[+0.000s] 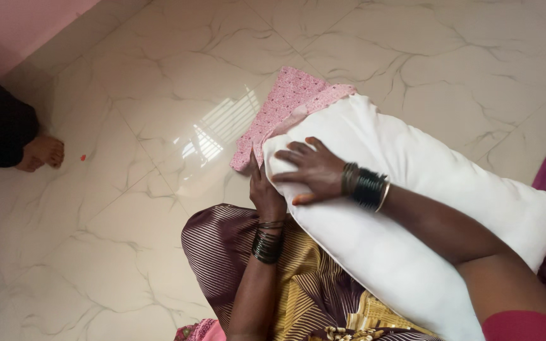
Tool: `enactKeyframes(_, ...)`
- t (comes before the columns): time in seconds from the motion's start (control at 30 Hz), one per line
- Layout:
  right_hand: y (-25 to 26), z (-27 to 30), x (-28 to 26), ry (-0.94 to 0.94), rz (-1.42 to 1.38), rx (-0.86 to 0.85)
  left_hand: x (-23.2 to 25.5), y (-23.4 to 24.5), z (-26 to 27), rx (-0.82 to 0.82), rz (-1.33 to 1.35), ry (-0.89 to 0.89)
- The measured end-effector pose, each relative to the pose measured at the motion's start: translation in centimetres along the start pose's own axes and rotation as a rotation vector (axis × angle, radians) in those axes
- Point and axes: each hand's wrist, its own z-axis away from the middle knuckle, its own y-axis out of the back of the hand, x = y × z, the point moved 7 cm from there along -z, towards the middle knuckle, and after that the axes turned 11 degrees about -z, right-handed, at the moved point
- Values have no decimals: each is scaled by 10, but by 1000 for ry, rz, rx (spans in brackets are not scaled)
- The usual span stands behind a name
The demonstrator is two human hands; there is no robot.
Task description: The person inserts white pillow inserts into three different patterned pillowcases one by one. They smooth the covers and adjust the pillows after each insertion.
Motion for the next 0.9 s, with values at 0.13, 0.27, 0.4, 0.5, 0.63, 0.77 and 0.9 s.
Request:
enactKeyframes(0.13,-21,-11,-2,-224,71,-85,4,-9,0,-129,-19,72)
enactKeyframes(0.27,-35,-15,21,-243,-65,108,13,-2,4,-65,-55,4)
enactKeyframes(0.4,-53,-7,50,-304,1,129,28,0,8,-21,-63,-41)
enactKeyframes(0.5,-100,-15,75,-439,34,-259,50,-5,20,-66,-27,-111)
enactKeyframes(0.63,-107,-19,83,-187,-352,148,80,-10,45,-172,4,-203)
enactKeyframes(0.77,-115,-16,94,-133,-452,109,110,-11,77,-297,28,-288)
enactKeyframes(0.9,-113,-12,99,-95,-521,35,97,-2,82,-72,174,-256)
